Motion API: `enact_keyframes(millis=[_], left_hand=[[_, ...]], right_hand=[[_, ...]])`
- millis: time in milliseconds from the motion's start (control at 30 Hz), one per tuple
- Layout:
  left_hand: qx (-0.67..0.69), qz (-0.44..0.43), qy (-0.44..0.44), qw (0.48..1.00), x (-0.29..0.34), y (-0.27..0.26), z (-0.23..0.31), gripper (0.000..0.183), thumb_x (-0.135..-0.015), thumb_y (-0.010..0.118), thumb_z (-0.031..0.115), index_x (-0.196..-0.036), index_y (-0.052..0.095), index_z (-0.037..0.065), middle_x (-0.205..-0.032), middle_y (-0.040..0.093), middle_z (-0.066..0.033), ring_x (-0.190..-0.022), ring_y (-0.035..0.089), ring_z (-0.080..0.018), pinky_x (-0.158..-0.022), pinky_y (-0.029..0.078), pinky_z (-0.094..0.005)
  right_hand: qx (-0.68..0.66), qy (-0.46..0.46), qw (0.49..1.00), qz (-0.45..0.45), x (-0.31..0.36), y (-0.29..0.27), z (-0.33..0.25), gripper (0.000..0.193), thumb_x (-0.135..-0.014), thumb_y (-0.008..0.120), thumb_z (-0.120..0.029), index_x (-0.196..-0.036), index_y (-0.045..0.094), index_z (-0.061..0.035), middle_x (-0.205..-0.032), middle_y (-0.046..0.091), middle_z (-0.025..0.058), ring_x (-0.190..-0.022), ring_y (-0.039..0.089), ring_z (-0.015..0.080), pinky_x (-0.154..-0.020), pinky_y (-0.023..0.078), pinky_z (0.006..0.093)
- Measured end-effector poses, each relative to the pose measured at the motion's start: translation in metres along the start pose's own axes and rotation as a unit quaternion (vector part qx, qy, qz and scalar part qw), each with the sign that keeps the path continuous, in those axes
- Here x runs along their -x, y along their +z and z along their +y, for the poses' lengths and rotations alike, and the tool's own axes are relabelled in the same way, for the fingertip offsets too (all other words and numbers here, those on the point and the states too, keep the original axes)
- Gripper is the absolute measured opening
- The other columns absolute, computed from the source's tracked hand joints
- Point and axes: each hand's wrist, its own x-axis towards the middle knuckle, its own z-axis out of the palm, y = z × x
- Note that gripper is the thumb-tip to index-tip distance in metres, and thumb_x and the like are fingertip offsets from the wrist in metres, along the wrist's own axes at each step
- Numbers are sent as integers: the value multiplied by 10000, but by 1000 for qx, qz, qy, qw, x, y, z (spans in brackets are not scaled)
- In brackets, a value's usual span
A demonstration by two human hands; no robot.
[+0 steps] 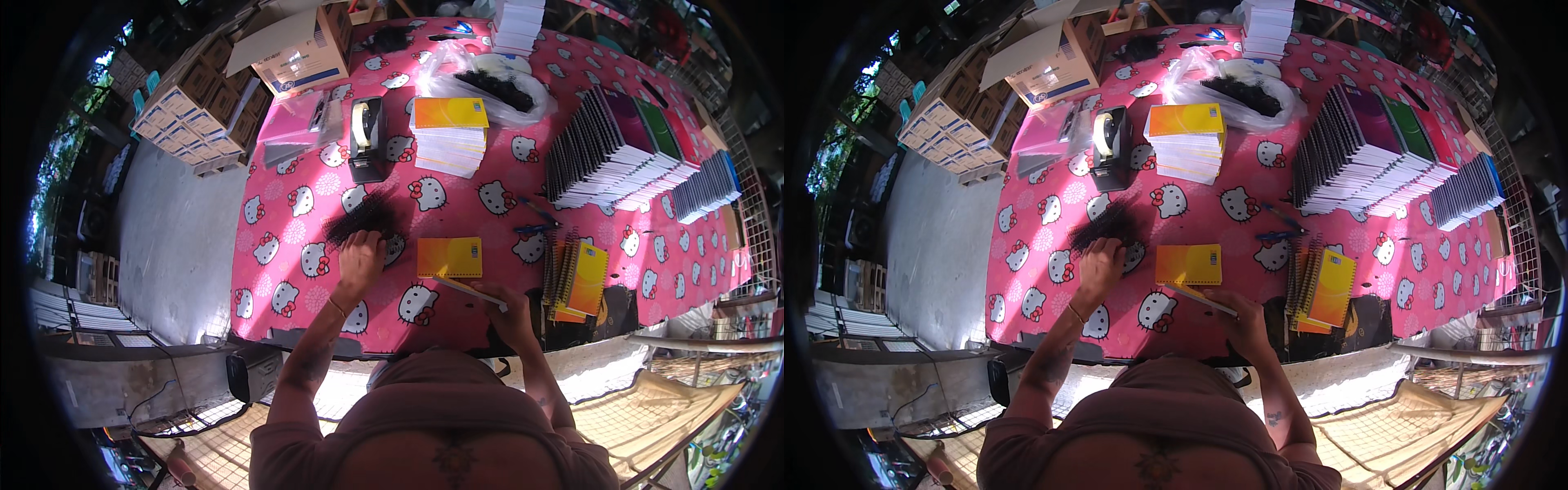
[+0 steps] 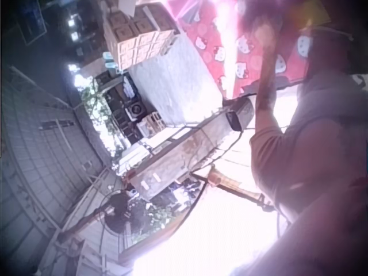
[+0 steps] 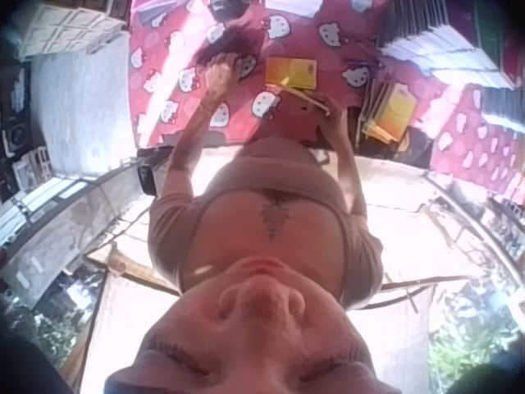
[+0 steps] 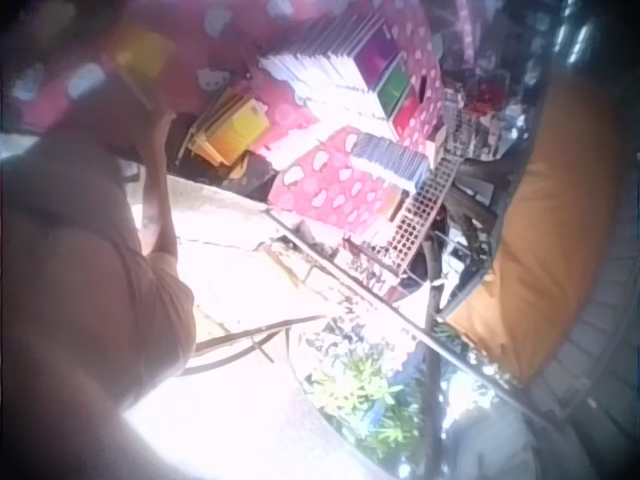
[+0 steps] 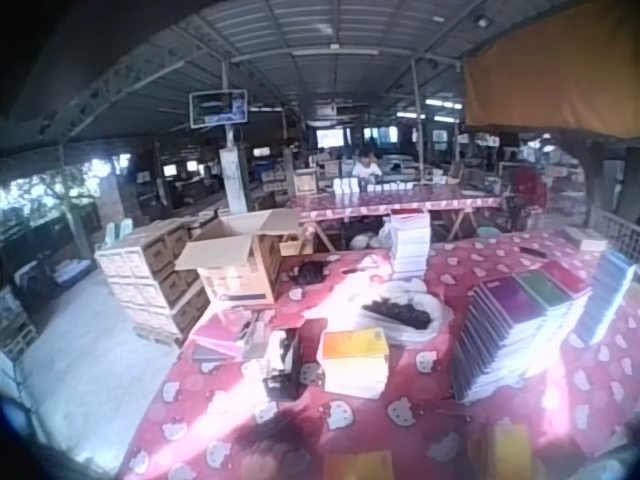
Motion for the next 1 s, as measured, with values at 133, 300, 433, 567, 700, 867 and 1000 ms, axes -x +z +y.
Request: enact_keyframes(millis=[133,300,433,567,700,867,1000], left_hand=[[22,-10,1,1000,1,1,-2,168,-862,671,154,-1010,666,74,-913,654,-138,-881,645,-355,-776,523,-468],[55,-4,-3,998,0,1,-2,164,-893,612,81,-1051,655,71,-947,643,-148,-865,643,-376,-736,529,-471],[86,6,-13,996,0,-6,-1,209,-906,578,38,-1099,646,76,-986,627,-158,-851,643,-390,-692,524,-476],[93,31,-8,995,-3,-17,-4,226,-897,591,46,-1112,649,82,-990,624,-148,-854,640,-368,-701,513,-477],[-37,77,56,995,-3,-18,-11,214,-865,635,71,-1075,670,89,-973,627,-116,-874,623,-333,-766,498,-465],[31,-1,67,997,13,-2,-7,169,-858,664,159,-1018,676,106,-942,611,-97,-932,604,-318,-806,486,-466],[52,1,62,997,11,-2,0,151,-846,674,166,-985,675,106,-931,611,-97,-923,607,-321,-803,494,-467]], right_hand=[[4,2,1000,-2,0,0,-1,327,-838,639,76,-1150,679,-14,-1118,726,126,-1009,718,224,-821,560,308],[14,-3,1000,-4,0,0,-2,329,-838,640,75,-1150,679,-22,-1120,726,120,-1007,719,225,-813,563,310],[19,-1,1000,-3,1,0,2,329,-838,641,74,-1151,675,-23,-1119,727,116,-1002,721,220,-805,566,309],[11,-5,1000,-3,1,-1,5,328,-841,638,79,-1152,672,-19,-1115,726,120,-1000,721,221,-793,572,314],[9,-8,1000,-5,1,0,5,339,-838,633,90,-1159,670,-14,-1113,724,126,-1002,720,220,-797,578,315],[-21,-15,1000,0,1,4,4,347,-833,635,93,-1162,671,-12,-1117,720,133,-989,722,220,-808,580,309],[-3,-28,1000,12,2,2,3,361,-845,593,118,-1162,671,-36,-1096,730,101,-859,688,141,-729,542,269]])
